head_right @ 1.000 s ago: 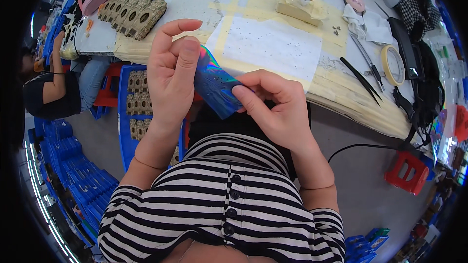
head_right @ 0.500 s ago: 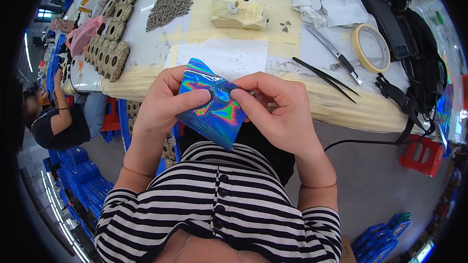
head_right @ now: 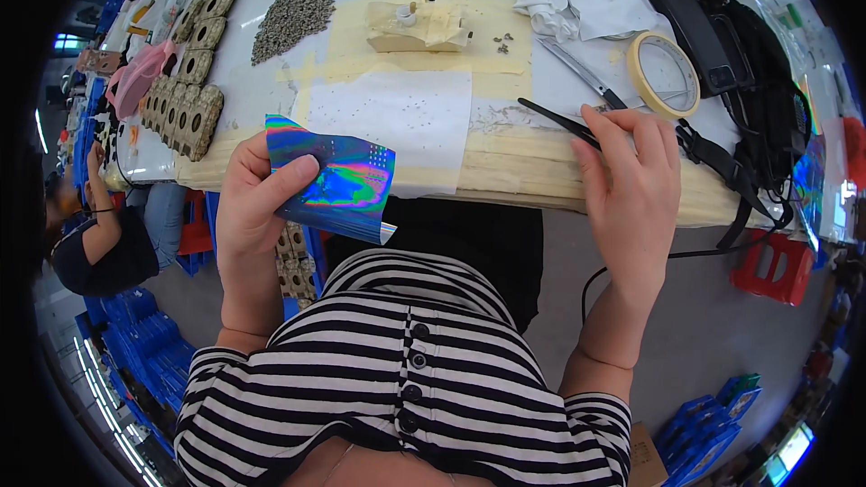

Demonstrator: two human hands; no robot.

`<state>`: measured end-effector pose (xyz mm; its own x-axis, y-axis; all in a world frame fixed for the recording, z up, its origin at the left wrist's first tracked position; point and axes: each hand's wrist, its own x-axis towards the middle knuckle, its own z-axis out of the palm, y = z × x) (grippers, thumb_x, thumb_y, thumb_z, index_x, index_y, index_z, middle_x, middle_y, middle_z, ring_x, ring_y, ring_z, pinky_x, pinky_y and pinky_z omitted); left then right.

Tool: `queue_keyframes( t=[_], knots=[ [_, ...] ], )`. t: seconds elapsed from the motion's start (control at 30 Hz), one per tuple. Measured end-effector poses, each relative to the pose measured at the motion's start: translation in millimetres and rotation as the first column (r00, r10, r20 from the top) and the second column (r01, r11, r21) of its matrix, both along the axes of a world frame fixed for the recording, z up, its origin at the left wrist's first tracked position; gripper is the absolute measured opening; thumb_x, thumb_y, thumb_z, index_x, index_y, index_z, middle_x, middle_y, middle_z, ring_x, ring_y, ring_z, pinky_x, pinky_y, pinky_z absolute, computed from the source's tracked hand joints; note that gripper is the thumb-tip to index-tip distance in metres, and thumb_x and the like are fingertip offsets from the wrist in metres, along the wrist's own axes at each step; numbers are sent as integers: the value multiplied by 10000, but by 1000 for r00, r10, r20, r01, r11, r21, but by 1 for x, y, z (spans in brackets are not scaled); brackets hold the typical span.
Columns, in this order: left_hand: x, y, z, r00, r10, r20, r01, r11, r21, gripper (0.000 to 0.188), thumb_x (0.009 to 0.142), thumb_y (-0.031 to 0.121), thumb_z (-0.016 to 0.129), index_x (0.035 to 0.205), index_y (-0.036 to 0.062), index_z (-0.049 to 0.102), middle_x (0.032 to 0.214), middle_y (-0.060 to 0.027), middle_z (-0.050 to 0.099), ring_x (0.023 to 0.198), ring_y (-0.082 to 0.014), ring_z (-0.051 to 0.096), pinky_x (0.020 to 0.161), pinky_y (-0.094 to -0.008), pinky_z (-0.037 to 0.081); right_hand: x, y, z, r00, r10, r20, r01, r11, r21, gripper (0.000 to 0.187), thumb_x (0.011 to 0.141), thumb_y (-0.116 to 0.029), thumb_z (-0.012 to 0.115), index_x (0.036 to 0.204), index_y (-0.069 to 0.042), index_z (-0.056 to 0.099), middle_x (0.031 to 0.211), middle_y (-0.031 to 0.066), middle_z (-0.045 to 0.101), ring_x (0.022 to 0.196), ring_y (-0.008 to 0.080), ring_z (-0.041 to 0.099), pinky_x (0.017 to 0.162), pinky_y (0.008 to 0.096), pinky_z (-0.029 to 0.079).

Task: The person uses tweezers to pick up small black labels from a sheet and carefully place them onto small electronic components on a larger iridescent blue sheet.

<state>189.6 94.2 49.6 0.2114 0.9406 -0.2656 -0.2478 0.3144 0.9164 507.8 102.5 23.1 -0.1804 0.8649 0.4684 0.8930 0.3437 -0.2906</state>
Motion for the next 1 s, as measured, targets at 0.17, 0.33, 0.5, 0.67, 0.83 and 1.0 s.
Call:
queue_keyframes(
  t=[0.17, 0.33, 0.5, 0.67, 0.83, 1.0],
  knots=[
    [-27, -16, -10, 998, 49, -31, -49, 999, 2, 182, 873, 61, 688, 1035, -20, 678, 922, -81, 719, 812, -103, 671, 756, -242, 536, -3, -3, -13, 998, -52, 46, 50, 998, 34, 174, 820, -75, 699, 991, -40, 702, 909, 92, 603, 872, 262, 565, 765, 372, 454],
    [-29, -19, -24, 994, 88, 62, -89, 996, 15, 207, 885, 65, 674, 1071, -28, 667, 954, -89, 717, 822, -112, 675, 756, -253, 546, -18, -5, -7, 1000, -26, 6, 25, 995, 99, 116, 897, -26, 595, 1008, 8, 600, 915, 119, 596, 855, 286, 569, 764, 360, 455],
    [-27, -7, -30, 998, 22, 65, -23, 1000, 21, 214, 900, 62, 656, 1089, -38, 655, 971, -98, 713, 840, -111, 673, 764, -254, 549, -48, -16, -6, 901, 18, -433, -31, 999, -23, 117, 971, -34, 511, 1062, 36, 537, 900, 104, 557, 800, 214, 549, 754, 291, 435],
    [-27, 3, -31, 997, -16, 78, 16, 1000, 9, 211, 909, 65, 647, 1091, -42, 652, 984, -88, 710, 852, -100, 664, 774, -248, 544, -78, -10, -15, 704, 93, -704, -40, 995, 91, 396, 1002, -379, 506, 936, 8, 555, 804, 58, 516, 679, 111, 445, 631, 223, 354],
    [-26, 12, -32, 996, -25, 82, 25, 1000, -1, 206, 910, 68, 648, 1085, -41, 652, 978, -74, 708, 834, -86, 654, 759, -235, 536, -99, 18, -12, 681, 327, -655, -149, 938, 313, 902, 919, -726, 108, 872, 24, 605, 766, 113, 572, 665, 176, 514, 612, 291, 399],
    [-32, 14, -35, 992, -47, 115, 46, 999, 4, 206, 910, 74, 650, 1084, -36, 654, 959, -62, 706, 807, -75, 646, 739, -228, 531, -88, 20, -29, 843, 185, -506, -69, 969, 239, 958, 918, -720, 36, 748, 5, 640, 609, 66, 515, 545, 159, 482, 507, 271, 332]
  ],
)
